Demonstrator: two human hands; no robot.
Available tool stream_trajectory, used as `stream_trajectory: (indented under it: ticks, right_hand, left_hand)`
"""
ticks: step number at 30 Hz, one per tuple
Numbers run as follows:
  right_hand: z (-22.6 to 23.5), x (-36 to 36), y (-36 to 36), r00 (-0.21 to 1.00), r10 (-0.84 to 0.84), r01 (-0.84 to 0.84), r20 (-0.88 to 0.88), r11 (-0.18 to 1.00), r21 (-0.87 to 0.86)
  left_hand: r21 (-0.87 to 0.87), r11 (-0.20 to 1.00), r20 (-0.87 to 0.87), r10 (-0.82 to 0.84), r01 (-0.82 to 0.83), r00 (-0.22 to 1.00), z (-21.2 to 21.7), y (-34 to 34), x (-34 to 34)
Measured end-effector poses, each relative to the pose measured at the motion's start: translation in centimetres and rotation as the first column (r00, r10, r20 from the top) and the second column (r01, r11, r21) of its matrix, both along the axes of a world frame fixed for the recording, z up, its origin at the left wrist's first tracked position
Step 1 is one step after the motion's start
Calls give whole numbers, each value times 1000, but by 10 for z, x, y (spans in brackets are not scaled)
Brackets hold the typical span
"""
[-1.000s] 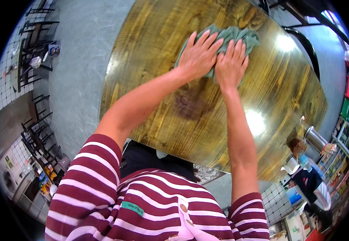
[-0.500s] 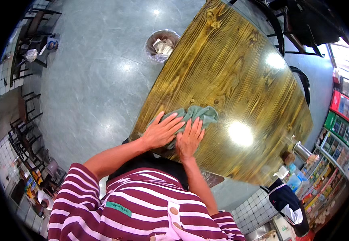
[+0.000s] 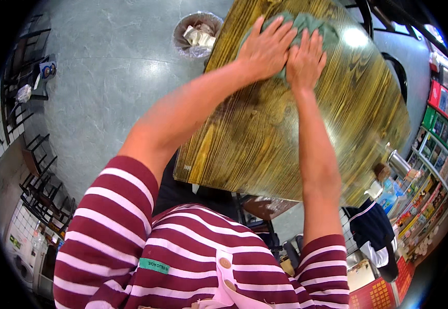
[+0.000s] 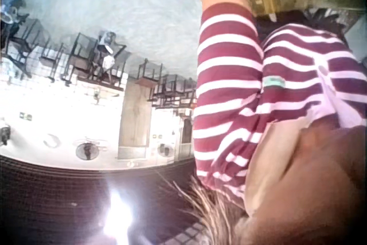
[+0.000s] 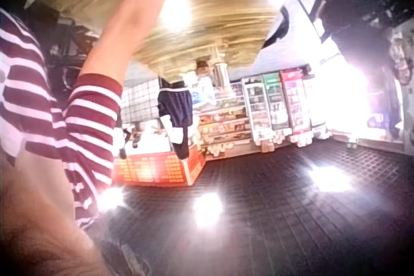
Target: The person wrings out a green cloth in a white bucket of soapy water, walks to a wooden table in a dining area, and wipes the table surface, moving items aside to reach the entire surface.
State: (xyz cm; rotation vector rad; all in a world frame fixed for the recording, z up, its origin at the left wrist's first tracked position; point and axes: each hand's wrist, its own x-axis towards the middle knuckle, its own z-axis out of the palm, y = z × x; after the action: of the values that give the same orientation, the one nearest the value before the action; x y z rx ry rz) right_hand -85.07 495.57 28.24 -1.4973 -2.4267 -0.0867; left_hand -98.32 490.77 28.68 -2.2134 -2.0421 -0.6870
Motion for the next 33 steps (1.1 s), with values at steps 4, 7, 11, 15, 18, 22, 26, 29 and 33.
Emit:
stream_trajectory:
  ticks: [4,7,11,15,18,22,26,29,33]
  right_hand:
    - [-5,-10,37,992,-121,120,42,992,40]
    - [-5,-20,12,972,-204,204,113,979,17]
    - [-13,6,-39,980,-155,168,-123,981,101]
    - [6,15,-143,992,-125,124,-19,992,-16]
    - [31,26,-230,996,-62,51,-59,984,-171]
    - [41,45,-348,995,-66,29,-80,917,-398]
    - [27,47,-400,996,-87,70,-22,912,-404]
    - [36,44,-378,996,-83,70,-24,940,-333]
    - [42,29,-313,997,-61,44,-54,959,-279]
  left_hand:
    - [-21,1000,16,24,-23,1000,2,44,-3]
    - [-19,1000,46,24,-23,999,-9,24,-4]
    - [118,993,-136,14,2,991,15,-38,10]
    - [-182,980,-102,-104,84,989,18,-128,15]
    - [-333,932,-38,-163,142,986,41,-217,22]
    - [-478,839,76,-256,261,964,44,-328,27]
    - [-469,804,84,-371,365,925,25,-368,22]
    - [-364,816,146,-426,449,893,42,-335,15]
    - [-339,859,83,-380,385,921,49,-278,4]
